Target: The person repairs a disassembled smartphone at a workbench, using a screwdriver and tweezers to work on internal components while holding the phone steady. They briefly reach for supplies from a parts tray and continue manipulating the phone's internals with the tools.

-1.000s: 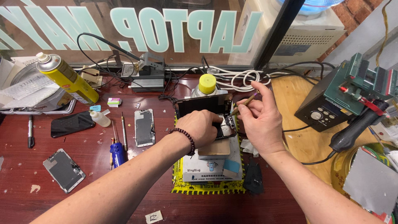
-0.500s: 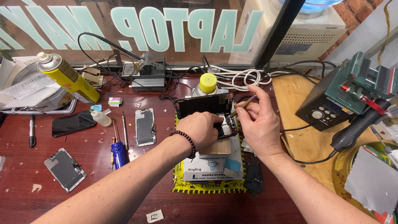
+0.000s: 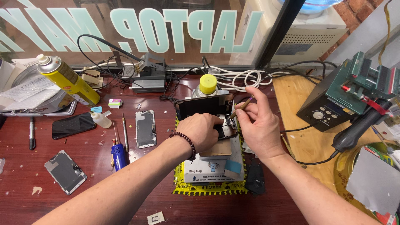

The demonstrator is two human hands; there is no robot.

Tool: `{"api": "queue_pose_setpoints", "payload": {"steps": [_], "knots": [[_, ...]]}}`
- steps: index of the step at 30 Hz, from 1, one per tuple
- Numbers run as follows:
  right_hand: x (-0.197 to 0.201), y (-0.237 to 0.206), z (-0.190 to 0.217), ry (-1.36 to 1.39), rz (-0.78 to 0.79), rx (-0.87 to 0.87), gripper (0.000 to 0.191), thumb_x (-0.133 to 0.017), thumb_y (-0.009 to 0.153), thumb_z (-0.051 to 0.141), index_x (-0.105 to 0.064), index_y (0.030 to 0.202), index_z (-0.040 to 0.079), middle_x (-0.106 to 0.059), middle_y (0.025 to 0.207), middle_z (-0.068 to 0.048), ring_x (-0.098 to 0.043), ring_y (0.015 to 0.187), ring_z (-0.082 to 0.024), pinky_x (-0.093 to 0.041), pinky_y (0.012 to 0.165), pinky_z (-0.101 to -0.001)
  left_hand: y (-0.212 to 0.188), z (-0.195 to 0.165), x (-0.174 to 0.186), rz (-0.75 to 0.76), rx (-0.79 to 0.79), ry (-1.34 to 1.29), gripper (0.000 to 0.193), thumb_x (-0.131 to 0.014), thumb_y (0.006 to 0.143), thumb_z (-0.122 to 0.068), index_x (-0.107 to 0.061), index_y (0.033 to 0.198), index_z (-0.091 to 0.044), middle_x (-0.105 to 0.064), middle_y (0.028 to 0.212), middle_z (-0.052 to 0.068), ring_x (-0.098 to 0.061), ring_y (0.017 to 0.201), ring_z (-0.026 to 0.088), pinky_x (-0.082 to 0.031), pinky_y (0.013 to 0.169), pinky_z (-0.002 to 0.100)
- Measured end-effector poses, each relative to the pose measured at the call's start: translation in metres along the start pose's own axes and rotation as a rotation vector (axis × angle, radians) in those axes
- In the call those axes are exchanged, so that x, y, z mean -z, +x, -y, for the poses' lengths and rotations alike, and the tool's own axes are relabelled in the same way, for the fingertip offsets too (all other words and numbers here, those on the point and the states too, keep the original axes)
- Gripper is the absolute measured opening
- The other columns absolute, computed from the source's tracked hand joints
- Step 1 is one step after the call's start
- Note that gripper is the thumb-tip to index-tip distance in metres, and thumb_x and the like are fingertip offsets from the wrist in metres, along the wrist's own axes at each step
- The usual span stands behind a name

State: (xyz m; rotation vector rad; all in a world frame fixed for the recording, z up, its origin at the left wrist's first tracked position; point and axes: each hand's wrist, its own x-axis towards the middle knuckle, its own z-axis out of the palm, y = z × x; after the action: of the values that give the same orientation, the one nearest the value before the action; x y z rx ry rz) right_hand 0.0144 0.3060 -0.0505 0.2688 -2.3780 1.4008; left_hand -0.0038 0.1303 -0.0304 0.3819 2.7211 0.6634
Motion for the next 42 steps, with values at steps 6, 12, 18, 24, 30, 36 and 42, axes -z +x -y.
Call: {"api": "queue_pose_setpoints", "payload": {"steps": [6,12,18,24,30,36,42], "knots": [[0.002,0.002,0.015,-0.294,0.065,0.207,0.051,-0.076,0.089,0.009,-0.054,0.134,0.014,-0.072,0.097,-0.01,-0.075,0.086,-0.021,-0.061,0.075,-0.033,0.0,0.0,0.002,0.011,0.005,0.002,0.051,-0.058,0.081,-0.016,-0.071,0.128,-0.032,-0.075,0.101,0.021,-0.073,0.095,0.037,-0.058,0.089,0.046],[0.003,0.013,0.021,-0.128,0.105,0.072,0.049,-0.071,0.089,0.005,-0.055,0.134,0.014,-0.072,0.097,-0.006,-0.075,0.083,-0.015,-0.062,0.073,-0.0306,0.002,0.0,0.003,0.004,0.014,-0.015,0.051,-0.058,0.08,-0.017,-0.073,0.125,-0.035,-0.075,0.102,0.018,-0.073,0.097,0.036,-0.057,0.089,0.046],[0.0,0.015,0.02,-0.025,0.079,0.026,0.048,-0.07,0.09,0.002,-0.055,0.135,0.014,-0.073,0.096,-0.002,-0.073,0.086,-0.012,-0.062,0.076,-0.0281,0.003,0.002,0.005,0.001,0.022,-0.044,0.05,-0.058,0.08,-0.017,-0.074,0.124,-0.035,-0.075,0.103,0.017,-0.073,0.098,0.035,-0.057,0.09,0.045],[-0.004,0.01,0.019,-0.039,0.075,0.063,0.045,-0.07,0.092,0.003,-0.058,0.134,0.013,-0.069,0.095,-0.005,-0.07,0.084,-0.013,-0.061,0.075,-0.0286,0.002,0.002,0.006,0.015,0.004,-0.036,0.045,-0.059,0.083,-0.02,-0.075,0.123,-0.033,-0.075,0.102,0.018,-0.073,0.098,0.035,-0.058,0.089,0.045],[-0.001,0.01,0.016,-0.082,0.079,0.068,0.047,-0.069,0.092,0.002,-0.055,0.135,0.013,-0.071,0.094,-0.006,-0.073,0.085,-0.014,-0.061,0.075,-0.0286,0.002,0.002,0.004,-0.002,0.015,-0.055,0.047,-0.059,0.081,-0.018,-0.075,0.122,-0.034,-0.075,0.102,0.017,-0.073,0.097,0.035,-0.057,0.089,0.046],[0.0,0.01,0.007,-0.011,0.041,-0.056,0.049,-0.068,0.093,0.0,-0.05,0.137,0.011,-0.075,0.094,-0.007,-0.077,0.087,-0.013,-0.06,0.075,-0.0284,0.006,0.003,0.001,-0.013,-0.003,-0.055,0.049,-0.058,0.079,-0.016,-0.075,0.122,-0.032,-0.075,0.103,0.018,-0.073,0.098,0.035,-0.057,0.091,0.044],[-0.001,0.012,-0.004,0.167,-0.005,-0.056,0.05,-0.061,0.097,-0.006,-0.043,0.142,0.006,-0.07,0.099,-0.007,-0.075,0.093,-0.013,-0.063,0.076,-0.0268,0.006,0.004,0.0,-0.001,0.01,-0.067,0.049,-0.058,0.079,-0.015,-0.075,0.122,-0.032,-0.075,0.104,0.017,-0.073,0.1,0.035,-0.057,0.092,0.044]]}}
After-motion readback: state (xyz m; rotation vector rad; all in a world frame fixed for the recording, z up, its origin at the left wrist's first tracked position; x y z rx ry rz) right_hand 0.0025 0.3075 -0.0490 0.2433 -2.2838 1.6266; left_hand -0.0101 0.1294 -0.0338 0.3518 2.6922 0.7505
